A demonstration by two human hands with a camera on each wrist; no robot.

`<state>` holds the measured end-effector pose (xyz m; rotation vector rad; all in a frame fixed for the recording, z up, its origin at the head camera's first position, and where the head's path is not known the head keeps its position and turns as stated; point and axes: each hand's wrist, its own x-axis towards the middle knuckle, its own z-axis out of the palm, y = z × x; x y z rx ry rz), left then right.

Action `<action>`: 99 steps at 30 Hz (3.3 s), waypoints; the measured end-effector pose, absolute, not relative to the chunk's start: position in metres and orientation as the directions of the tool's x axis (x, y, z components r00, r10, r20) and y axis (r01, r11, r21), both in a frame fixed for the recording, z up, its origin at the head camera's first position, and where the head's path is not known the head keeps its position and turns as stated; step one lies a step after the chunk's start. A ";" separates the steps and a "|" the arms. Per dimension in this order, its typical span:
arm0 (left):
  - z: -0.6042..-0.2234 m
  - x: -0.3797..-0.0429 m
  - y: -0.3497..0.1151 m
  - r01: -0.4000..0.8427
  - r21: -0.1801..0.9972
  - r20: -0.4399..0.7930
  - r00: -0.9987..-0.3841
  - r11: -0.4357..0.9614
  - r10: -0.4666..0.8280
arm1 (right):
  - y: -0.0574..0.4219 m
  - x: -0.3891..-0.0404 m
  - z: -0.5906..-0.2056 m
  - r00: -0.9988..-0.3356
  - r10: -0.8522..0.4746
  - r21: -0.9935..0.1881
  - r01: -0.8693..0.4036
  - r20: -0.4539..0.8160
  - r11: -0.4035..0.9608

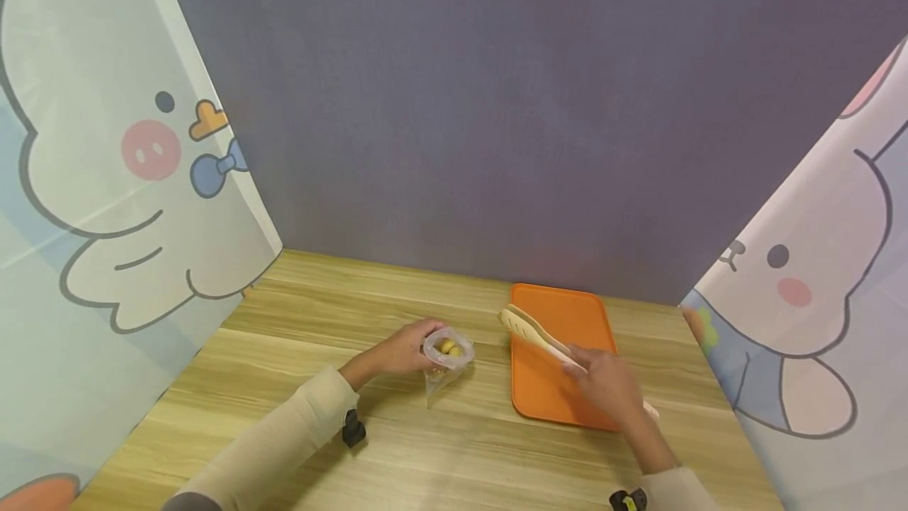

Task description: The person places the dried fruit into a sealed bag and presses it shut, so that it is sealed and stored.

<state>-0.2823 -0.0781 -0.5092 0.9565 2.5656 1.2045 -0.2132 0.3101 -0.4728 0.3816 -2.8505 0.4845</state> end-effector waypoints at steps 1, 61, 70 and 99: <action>-0.509 -0.282 -0.078 0.486 0.733 0.128 -0.786 0.476 0.605 | 0.308 -0.213 -0.472 -0.938 -0.225 -0.287 -0.298 0.263 0.910; -0.511 -0.282 -0.078 0.478 0.734 0.120 -0.790 0.483 0.601 | 0.260 -0.207 -0.443 -0.903 -0.334 -0.383 -0.418 0.269 0.823; -0.508 -0.278 -0.077 0.465 0.733 0.099 -0.796 0.497 0.597 | 0.282 -0.214 -0.441 -0.933 -0.245 -0.456 -0.344 0.262 0.821; -0.506 -0.283 -0.077 0.499 0.722 0.128 -0.778 0.480 0.616 | 0.374 -0.232 -0.469 -0.980 0.118 -0.459 0.033 0.157 0.888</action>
